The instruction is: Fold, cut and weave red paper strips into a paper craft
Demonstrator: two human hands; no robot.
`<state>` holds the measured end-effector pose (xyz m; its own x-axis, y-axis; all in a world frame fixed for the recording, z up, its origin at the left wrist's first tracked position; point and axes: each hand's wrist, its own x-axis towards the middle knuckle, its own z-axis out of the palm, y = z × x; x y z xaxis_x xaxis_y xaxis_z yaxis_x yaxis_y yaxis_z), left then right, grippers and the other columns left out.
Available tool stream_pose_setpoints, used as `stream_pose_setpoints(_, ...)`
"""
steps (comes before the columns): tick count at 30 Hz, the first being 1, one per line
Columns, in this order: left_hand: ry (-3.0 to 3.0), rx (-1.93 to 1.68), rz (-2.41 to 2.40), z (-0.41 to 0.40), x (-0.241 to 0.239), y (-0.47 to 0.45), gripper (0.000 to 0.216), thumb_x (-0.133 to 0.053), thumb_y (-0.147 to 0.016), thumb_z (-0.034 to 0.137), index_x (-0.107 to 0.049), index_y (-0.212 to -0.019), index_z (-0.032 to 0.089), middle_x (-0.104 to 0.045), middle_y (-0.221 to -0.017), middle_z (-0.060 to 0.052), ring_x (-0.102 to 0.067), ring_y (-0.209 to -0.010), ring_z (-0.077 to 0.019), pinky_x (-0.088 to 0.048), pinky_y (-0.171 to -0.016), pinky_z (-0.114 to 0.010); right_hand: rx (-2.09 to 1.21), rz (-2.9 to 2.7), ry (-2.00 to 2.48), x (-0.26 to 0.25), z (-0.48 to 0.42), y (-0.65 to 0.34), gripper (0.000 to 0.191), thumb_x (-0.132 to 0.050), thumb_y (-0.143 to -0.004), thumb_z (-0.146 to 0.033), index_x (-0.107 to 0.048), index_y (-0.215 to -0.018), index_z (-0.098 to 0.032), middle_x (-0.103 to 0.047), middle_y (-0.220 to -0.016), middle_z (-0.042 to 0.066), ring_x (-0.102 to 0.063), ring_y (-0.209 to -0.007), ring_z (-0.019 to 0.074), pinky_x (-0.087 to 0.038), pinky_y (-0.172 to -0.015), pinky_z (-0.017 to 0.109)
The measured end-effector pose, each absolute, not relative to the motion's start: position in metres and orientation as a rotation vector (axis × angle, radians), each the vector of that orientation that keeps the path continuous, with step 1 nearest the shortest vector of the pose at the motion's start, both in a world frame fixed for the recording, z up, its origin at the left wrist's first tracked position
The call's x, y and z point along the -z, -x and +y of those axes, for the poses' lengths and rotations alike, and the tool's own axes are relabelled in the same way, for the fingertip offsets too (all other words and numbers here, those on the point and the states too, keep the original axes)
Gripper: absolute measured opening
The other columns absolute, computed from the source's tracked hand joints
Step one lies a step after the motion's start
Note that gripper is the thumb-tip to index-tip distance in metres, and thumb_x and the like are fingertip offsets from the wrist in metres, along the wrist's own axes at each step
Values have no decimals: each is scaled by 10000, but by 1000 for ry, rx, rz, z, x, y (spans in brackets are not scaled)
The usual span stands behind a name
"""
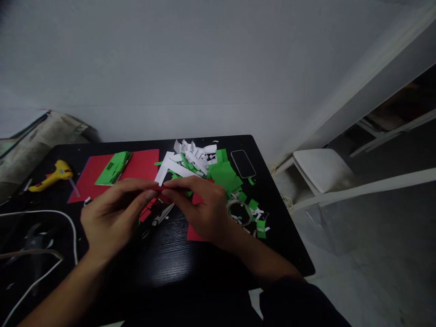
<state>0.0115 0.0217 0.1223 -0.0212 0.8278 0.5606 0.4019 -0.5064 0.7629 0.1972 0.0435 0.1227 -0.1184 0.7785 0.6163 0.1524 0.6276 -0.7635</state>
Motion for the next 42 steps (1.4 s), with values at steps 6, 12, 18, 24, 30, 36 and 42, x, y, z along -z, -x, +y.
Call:
stream_pose_setpoints(6,-1879,-1544,1256,22,-122,-12,191,-773,-914,158,-768,-1057,284,-788,-973,51,-717,-859,-82,-577,-775,-207,-646,-1629,787,-123,43,-197,157,-792,-898,-149,-771,-1005,-262,-818,-907,-31,-768,-806,141,-643,-751,280)
stream_pose_setpoints(12,-1879,-1534,1247,22,-122,-12,184,-774,-912,160,-766,-1053,278,-786,-974,49,-716,-862,-83,-570,-770,-210,-651,-1628,788,-125,43,-197,120,-783,-906,-154,-767,-986,-242,-816,-901,-16,-764,-794,142,-639,-737,282)
stream_pose_setpoints(18,-1881,-1494,1251,22,-123,-12,170,-756,-925,162,-760,-1052,275,-779,-971,41,-712,-852,-90,-570,-767,-221,-671,-1629,796,-124,43,-196,99,-774,-917,-176,-758,-982,-248,-807,-891,-20,-754,-789,139,-634,-725,286)
stream_pose_setpoints(24,-1905,-1472,1242,22,-125,-13,156,-739,-933,151,-751,-1043,260,-770,-958,30,-704,-840,-99,-563,-733,-220,-731,-1610,806,-123,43,-195,61,-752,-924,-172,-741,-958,-222,-782,-873,-8,-738,-779,130,-622,-722,270)
stream_pose_setpoints(30,-1877,-1458,1232,22,-123,-14,124,-727,-939,160,-746,-1028,245,-758,-943,9,-699,-838,-122,-562,-721,-242,-798,-1605,822,-121,43,-195,43,-734,-923,-194,-727,-952,-226,-762,-860,-1,-731,-775,146,-620,-719,292)
stream_pose_setpoints(36,-1863,-1453,1223,22,-122,-13,113,-722,-942,172,-738,-1030,242,-754,-937,2,-695,-818,-126,-565,-716,-256,-937,-1590,829,-120,45,-195,85,-742,-917,-249,-724,-997,-225,-764,-905,18,-740,-837,169,-629,-761,318)
stream_pose_setpoints(42,-1872,-1462,1216,23,-122,-13,111,-718,-944,179,-737,-1030,247,-748,-937,-3,-693,-826,-134,-568,-720,-273,-854,-1636,806,-123,46,-198,17,-740,-927,-224,-744,-942,-230,-777,-881,8,-727,-811,161,-619,-760,323)
